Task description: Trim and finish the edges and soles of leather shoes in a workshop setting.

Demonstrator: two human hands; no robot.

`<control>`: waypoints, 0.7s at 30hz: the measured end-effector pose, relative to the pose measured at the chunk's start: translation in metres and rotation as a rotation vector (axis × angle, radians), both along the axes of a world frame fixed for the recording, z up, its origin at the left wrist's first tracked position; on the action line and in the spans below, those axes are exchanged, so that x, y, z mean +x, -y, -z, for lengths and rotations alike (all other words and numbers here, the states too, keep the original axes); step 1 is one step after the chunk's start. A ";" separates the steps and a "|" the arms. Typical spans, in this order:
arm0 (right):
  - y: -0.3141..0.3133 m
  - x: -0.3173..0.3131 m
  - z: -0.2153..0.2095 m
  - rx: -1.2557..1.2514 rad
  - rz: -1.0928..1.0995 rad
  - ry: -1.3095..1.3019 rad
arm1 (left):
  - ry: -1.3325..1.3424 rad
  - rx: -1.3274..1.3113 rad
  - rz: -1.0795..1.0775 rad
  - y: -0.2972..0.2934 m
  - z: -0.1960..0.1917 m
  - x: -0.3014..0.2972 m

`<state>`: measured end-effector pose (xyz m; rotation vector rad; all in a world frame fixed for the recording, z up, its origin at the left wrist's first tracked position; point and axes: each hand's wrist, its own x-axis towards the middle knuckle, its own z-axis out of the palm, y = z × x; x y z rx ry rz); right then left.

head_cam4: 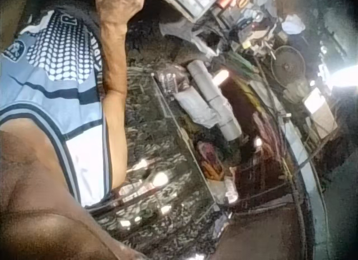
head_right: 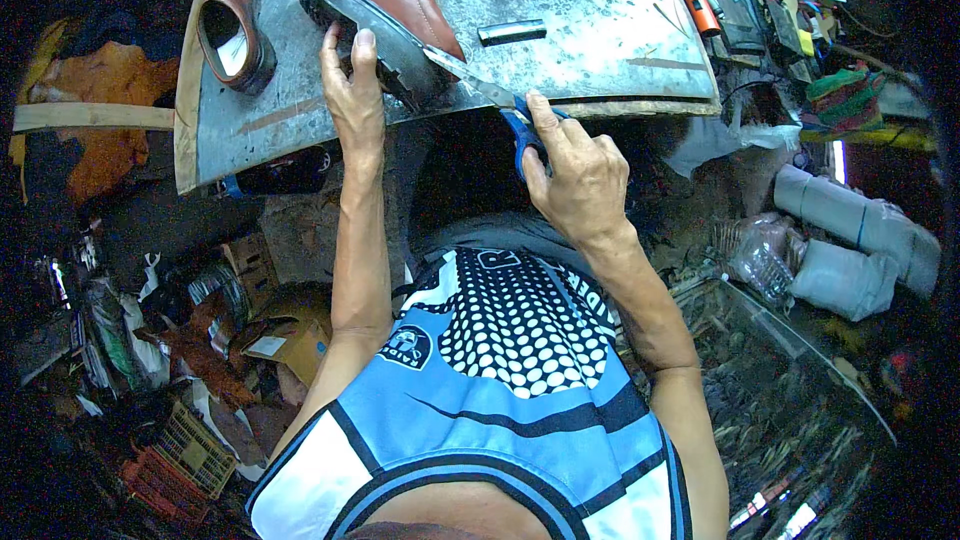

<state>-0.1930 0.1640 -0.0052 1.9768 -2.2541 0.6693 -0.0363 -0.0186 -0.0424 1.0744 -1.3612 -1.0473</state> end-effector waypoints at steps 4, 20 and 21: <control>0.001 -0.001 -0.003 -0.016 -0.012 -0.054 | 0.004 -0.044 -0.011 0.002 0.006 -0.001; 0.010 -0.009 -0.017 0.154 -0.109 -0.340 | 0.081 -0.095 -0.034 0.007 0.012 -0.002; 0.011 -0.009 -0.020 0.173 -0.122 -0.367 | 0.063 -0.081 -0.026 0.007 0.012 -0.002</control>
